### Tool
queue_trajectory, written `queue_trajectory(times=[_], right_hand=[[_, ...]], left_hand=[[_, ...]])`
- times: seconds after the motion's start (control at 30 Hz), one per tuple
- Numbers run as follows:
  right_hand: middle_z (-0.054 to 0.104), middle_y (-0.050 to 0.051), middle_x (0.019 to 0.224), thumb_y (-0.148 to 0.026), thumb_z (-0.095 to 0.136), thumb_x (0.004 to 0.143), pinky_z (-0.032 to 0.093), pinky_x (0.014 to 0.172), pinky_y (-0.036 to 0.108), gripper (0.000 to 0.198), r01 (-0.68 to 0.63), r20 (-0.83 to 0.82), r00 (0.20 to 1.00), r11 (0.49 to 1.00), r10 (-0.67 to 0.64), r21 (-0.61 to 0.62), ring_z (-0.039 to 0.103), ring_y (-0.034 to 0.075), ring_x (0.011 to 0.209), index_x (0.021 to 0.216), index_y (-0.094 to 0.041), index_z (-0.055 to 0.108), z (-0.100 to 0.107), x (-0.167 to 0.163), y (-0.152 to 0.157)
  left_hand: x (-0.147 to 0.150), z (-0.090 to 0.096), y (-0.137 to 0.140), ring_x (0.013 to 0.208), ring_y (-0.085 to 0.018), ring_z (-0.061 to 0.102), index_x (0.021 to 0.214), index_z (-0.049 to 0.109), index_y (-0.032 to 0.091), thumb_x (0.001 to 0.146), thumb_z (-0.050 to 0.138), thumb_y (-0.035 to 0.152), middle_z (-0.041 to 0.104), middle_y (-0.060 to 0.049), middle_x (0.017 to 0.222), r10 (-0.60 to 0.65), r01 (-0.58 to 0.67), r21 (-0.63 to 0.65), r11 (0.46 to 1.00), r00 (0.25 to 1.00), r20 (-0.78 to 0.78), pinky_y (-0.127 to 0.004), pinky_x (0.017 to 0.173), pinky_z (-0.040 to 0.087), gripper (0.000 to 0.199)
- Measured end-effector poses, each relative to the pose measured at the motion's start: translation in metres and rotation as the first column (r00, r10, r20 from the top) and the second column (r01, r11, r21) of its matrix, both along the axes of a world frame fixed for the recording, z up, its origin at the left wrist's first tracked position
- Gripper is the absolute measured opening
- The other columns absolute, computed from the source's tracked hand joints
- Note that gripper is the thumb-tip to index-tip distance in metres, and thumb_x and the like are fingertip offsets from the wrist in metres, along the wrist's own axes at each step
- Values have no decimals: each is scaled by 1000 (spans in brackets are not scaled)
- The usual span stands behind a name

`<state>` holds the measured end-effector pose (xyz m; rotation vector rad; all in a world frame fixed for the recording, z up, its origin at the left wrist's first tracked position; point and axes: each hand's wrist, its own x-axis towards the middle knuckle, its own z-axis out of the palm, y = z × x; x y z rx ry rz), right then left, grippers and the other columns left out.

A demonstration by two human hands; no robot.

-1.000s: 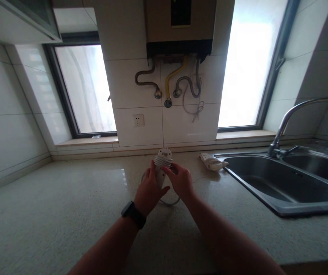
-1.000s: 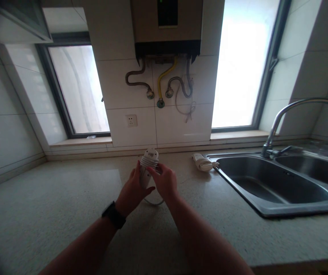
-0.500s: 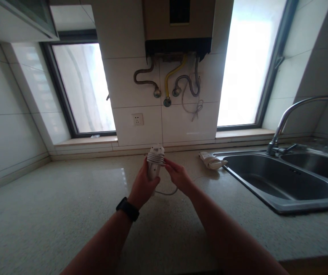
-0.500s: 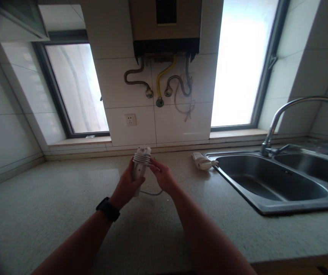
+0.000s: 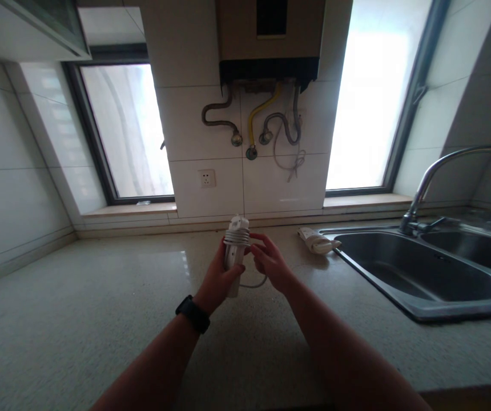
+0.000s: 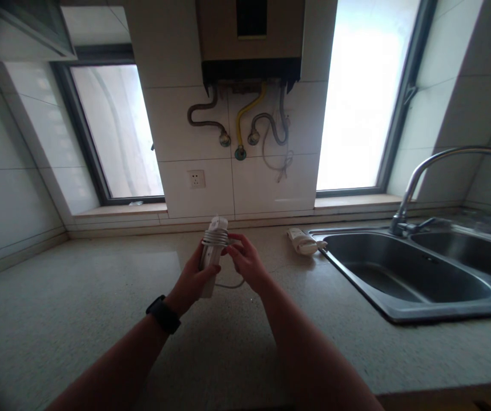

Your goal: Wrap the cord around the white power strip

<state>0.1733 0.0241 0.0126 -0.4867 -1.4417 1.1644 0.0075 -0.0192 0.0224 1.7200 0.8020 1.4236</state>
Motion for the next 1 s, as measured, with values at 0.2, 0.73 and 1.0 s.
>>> queue_trajectory(times=[0.2, 0.73, 1.0], right_hand=[[68, 1, 82, -45, 64, 88, 20, 38, 20, 38, 85, 38, 996, 996, -86, 42, 27, 4, 42, 117, -22, 56, -5, 0, 5], [42, -7, 56, -47, 70, 81, 22, 41, 22, 30, 344, 6, 938, 934, -346, 95, 30, 7, 45, 82, -18, 62, 1, 0, 7], [38, -8, 52, -47, 72, 79, 22, 42, 23, 31, 344, 4, 938, 933, -346, 104, 28, 7, 44, 77, -19, 60, 4, 2, 5]], left_hand=[[-2, -15, 11, 133, -28, 44, 156, 7, 22, 79, 67, 23, 43, -16, 148, 149, -150, -1, 989, 987, -58, -45, 111, 31, 98], [-7, -9, 10, 127, -26, 52, 155, 24, 26, 82, 69, 34, 53, -13, 140, 404, -366, 203, 908, 892, -200, -44, 105, 39, 86], [-9, -8, 11, 119, -24, 54, 156, 20, 25, 82, 67, 34, 55, -12, 132, 444, -391, 235, 890, 859, -253, -43, 104, 40, 88]])
